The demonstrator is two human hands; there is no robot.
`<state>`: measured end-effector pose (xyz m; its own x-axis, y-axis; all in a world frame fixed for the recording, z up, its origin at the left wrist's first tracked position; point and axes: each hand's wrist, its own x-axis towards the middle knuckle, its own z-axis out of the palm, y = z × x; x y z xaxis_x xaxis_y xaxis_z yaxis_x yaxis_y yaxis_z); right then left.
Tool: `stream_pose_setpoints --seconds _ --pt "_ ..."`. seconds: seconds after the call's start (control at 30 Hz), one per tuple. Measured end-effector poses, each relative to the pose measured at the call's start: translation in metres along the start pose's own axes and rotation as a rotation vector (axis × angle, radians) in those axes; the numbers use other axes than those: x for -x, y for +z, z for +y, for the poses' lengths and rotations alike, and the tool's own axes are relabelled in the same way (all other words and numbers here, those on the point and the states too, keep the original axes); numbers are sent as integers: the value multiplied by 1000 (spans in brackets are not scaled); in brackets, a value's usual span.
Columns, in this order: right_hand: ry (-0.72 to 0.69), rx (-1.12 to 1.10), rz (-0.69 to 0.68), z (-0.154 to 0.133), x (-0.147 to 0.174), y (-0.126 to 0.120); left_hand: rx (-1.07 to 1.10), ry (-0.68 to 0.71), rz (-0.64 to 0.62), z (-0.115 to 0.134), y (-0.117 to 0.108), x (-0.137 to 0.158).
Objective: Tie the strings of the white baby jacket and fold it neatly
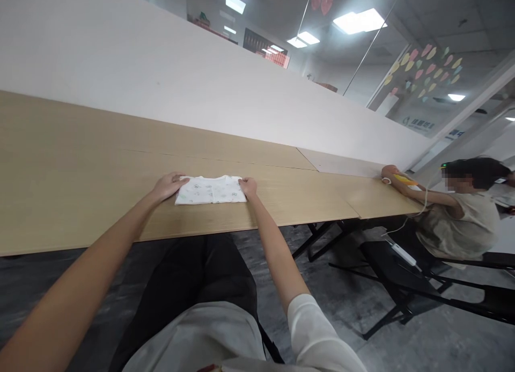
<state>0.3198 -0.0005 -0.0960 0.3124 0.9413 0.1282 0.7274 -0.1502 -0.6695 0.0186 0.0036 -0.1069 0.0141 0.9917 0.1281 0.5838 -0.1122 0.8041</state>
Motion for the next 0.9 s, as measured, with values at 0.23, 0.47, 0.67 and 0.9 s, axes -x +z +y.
stream_pose_setpoints --seconds 0.23,0.47,0.67,0.9 --pt "9 -4 4 -4 11 -2 33 1 114 -1 3 15" --pt "-34 139 -68 -9 11 -3 53 -5 149 2 0 19" --pt "-50 265 -142 -13 7 -4 -122 -62 200 8 -4 22" --pt "-107 273 -126 -6 8 -1 -292 -4 89 -6 -3 9"
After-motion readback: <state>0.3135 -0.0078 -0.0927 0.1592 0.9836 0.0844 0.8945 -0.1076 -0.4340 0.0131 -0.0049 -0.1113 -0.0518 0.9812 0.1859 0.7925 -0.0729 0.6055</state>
